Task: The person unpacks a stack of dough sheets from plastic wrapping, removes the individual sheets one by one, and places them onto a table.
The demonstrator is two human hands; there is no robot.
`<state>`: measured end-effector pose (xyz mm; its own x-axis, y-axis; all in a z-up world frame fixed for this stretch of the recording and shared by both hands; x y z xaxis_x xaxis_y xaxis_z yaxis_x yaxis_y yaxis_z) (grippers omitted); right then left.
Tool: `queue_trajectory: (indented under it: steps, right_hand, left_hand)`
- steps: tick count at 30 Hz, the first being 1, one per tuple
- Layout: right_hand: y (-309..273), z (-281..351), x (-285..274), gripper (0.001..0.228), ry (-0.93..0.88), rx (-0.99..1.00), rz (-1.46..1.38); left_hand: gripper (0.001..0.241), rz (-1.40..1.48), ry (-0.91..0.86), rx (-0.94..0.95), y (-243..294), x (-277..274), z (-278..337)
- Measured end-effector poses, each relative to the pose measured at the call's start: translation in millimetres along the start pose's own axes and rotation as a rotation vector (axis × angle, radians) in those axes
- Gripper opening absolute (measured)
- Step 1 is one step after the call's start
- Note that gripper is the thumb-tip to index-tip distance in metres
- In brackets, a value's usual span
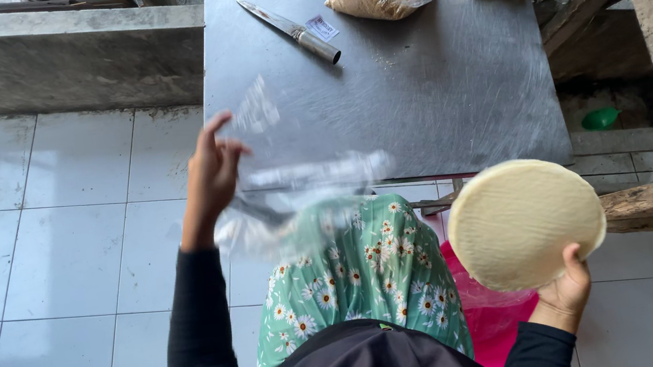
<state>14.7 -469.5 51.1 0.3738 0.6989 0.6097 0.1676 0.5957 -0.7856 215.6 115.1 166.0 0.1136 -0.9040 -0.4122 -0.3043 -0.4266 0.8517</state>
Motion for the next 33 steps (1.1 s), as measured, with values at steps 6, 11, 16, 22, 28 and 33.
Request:
queue_trajectory:
  steps: [6,11,16,22,28,33]
  right_hand:
    - [19,-4,41,0.065,-0.007,0.043,0.052]
    - [3,-5,100,0.059,0.01,0.023,0.068]
    - [-36,-2,179,0.046,-0.238,-0.252,0.3]
    - [-17,-33,268,0.027,-0.331,-0.836,1.05]
    - [49,-54,293,0.046,-0.481,-1.2,1.46]
    - [66,-48,279,0.047,-0.562,-1.005,1.549]
  left_hand:
    - [0.048,-0.362,0.092,-0.131,-20,20,-96]
    - [0.08,-0.718,0.18,0.085,-21,52,-97]
    - [0.092,-0.888,-0.201,0.129,-12,102,-57]
    - [0.076,-0.712,-0.212,0.089,-12,100,-61]
    - [0.068,-0.065,0.282,0.2,21,57,-49]
    - [0.103,-0.471,0.041,0.307,55,37,23]
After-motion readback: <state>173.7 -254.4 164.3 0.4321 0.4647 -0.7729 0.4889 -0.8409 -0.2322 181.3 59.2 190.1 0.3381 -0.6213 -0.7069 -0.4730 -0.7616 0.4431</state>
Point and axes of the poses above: each hand's wrist, its own z-axis away from the middle knuckle, its own x-axis out of the palm, y = z × x, the point moved 2 cm from there along -z, towards the middle knuckle, and after that the axes turned 1 degree about x, right-handed, at the moved point
